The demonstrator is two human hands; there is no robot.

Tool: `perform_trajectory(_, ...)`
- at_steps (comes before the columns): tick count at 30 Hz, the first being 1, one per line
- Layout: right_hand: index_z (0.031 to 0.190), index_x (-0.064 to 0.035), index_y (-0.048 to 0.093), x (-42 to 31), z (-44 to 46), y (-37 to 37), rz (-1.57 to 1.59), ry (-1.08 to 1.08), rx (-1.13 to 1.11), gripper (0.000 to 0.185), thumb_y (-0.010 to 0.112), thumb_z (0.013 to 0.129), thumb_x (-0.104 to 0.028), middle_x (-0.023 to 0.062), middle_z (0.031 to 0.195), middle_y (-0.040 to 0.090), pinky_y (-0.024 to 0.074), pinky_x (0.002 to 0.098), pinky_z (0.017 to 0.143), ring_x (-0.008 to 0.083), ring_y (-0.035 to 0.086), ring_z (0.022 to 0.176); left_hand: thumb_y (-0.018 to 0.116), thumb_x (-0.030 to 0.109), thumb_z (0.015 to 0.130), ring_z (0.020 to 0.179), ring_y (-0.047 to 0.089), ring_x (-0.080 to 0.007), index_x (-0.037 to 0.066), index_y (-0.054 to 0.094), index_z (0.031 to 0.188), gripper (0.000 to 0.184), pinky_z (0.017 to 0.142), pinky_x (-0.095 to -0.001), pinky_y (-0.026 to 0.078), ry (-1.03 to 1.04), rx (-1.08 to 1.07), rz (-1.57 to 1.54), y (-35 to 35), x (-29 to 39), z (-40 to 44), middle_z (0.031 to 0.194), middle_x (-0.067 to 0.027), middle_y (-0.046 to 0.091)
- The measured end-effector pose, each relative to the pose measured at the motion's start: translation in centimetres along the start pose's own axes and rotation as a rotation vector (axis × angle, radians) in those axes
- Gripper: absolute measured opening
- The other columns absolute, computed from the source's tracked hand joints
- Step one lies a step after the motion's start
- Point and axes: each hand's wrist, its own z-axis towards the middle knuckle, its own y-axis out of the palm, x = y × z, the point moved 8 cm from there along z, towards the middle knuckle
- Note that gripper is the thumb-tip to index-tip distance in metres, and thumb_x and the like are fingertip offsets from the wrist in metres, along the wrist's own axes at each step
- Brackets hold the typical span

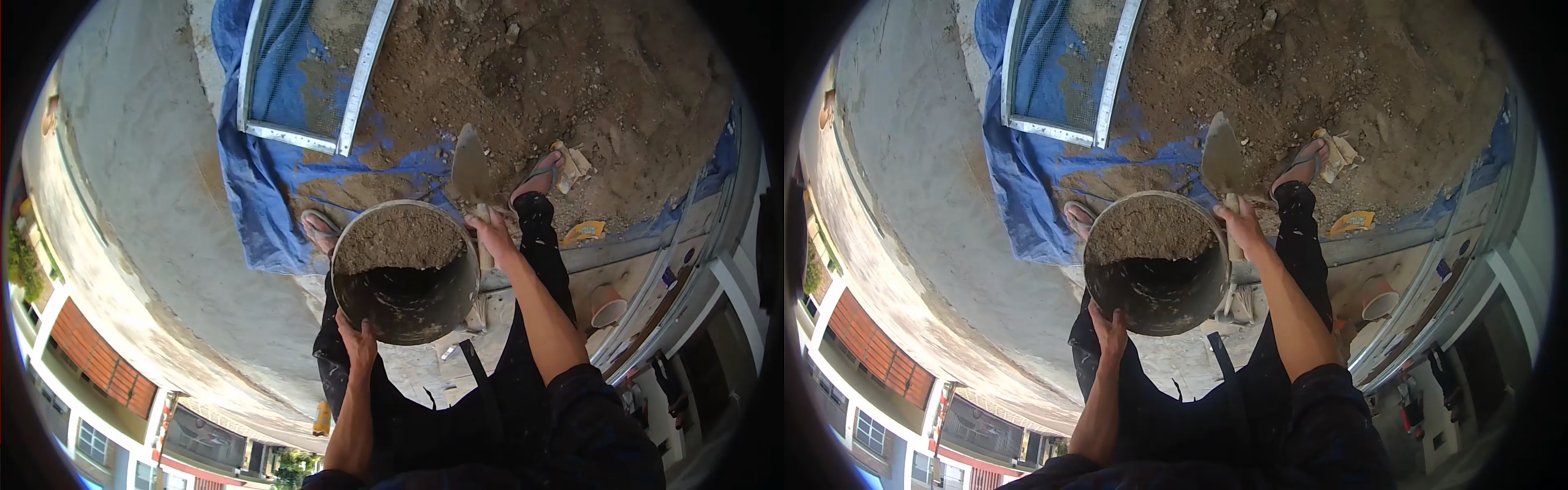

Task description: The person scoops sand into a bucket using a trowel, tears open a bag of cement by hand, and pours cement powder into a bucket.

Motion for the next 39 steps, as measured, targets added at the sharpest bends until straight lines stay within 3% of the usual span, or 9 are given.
perform_trajectory(2,0.136,-0.0025,0.043,1.3,0.0,0.8,-0.310,-0.071,0.079,0.061,0.065,0.085,-0.029,0.0123,0.125,0.051,0.0387,0.0358,0.096,0.0231,0.048,0.115,0.047,0.020,0.094,0.113,0.051,-0.0301,-0.003,0.038,0.133,0.046,0.102,-0.0412,0.036,-0.175,-0.004,-0.238,0.0,-0.6,0.0,0.123,-0.0179,0.051)
perform_trajectory(5,0.140,-0.0037,0.038,1.1,-0.5,1.1,-0.208,-0.001,0.028,0.063,0.063,0.087,-0.027,0.0115,0.124,0.051,0.0390,0.0356,0.096,0.0230,0.048,0.114,0.022,0.052,0.100,0.111,0.055,-0.0251,0.003,0.051,0.123,0.062,0.096,-0.0398,0.044,-0.539,-0.011,-1.130,0.7,-2.8,0.7,0.120,-0.0113,0.059)
perform_trajectory(9,0.135,-0.0056,0.044,5.2,0.3,0.5,-0.082,0.033,-0.043,0.052,0.062,0.088,-0.021,0.0074,0.115,0.055,0.0419,0.0341,0.090,0.0183,0.051,0.106,0.030,0.044,0.100,0.100,0.061,-0.0265,0.003,0.055,0.118,0.051,0.092,-0.0389,0.048,-0.840,-0.023,-1.178,3.1,-5.9,2.7,0.112,-0.0107,0.062)
perform_trajectory(13,0.109,-0.0072,0.056,7.5,-1.8,-0.3,-0.004,0.063,-0.023,0.023,0.062,0.089,-0.015,-0.0018,0.094,0.056,0.0424,0.0278,0.081,0.0101,0.052,0.090,0.037,0.033,0.100,0.101,0.062,-0.0216,0.003,0.056,0.120,0.041,0.084,-0.0349,0.052,-0.858,-0.004,-0.901,3.4,-9.1,1.1,0.108,-0.0088,0.063)
perform_trajectory(17,0.105,-0.0075,0.056,7.9,-2.0,-0.4,0.092,0.071,-0.081,0.021,0.063,0.089,-0.018,-0.0011,0.093,0.056,0.0415,0.0273,0.081,0.0104,0.051,0.090,0.042,0.031,0.099,0.096,0.064,-0.0196,0.004,0.056,0.119,0.037,0.083,-0.0330,0.052,-0.653,-0.112,-0.721,2.2,-5.6,2.5,0.107,-0.0076,0.064)
perform_trajectory(28,0.125,-0.0035,0.052,0.7,-2.8,-2.6,0.167,-0.087,-0.083,0.039,0.062,0.090,-0.017,0.0014,0.109,0.058,0.0410,0.0267,0.091,0.0114,0.053,0.103,0.041,0.029,0.100,0.096,0.064,-0.0191,0.005,0.055,0.121,0.035,0.083,-0.0315,0.052,-0.634,-0.087,-1.109,3.4,-0.7,4.7,0.111,-0.0072,0.064)
perform_trajectory(34,0.118,-0.0020,0.053,-5.5,3.5,-2.8,0.217,-0.165,-0.073,0.030,0.059,0.092,-0.015,0.0018,0.106,0.061,0.0428,0.0279,0.089,0.0111,0.055,0.099,0.039,0.025,0.101,0.105,0.061,-0.0227,0.003,0.054,0.126,0.037,0.093,-0.0347,0.049,-0.521,-0.282,-1.306,6.6,3.3,10.8,0.120,-0.0090,0.062)
perform_trajectory(36,0.125,-0.0028,0.050,-5.3,4.1,-1.7,0.052,-0.152,-0.290,0.042,0.063,0.090,-0.020,0.0039,0.106,0.063,0.0453,0.0300,0.088,0.0135,0.057,0.102,0.036,0.027,0.101,0.111,0.059,-0.0253,0.003,0.050,0.131,0.041,0.097,-0.0363,0.048,-0.503,-0.327,-1.241,6.3,0.6,9.9,0.128,-0.0109,0.057)
perform_trajectory(39,0.129,-0.0015,0.047,-3.8,4.8,-3.7,-0.005,-0.212,-0.123,0.045,0.062,0.090,-0.018,0.0080,0.100,0.064,0.0496,0.0319,0.078,0.0168,0.062,0.090,0.033,0.028,0.102,0.120,0.053,-0.0276,0.004,0.043,0.139,0.045,0.102,-0.0393,0.044,-0.505,-0.289,-1.306,7.5,-0.2,10.6,0.135,-0.0119,0.052)
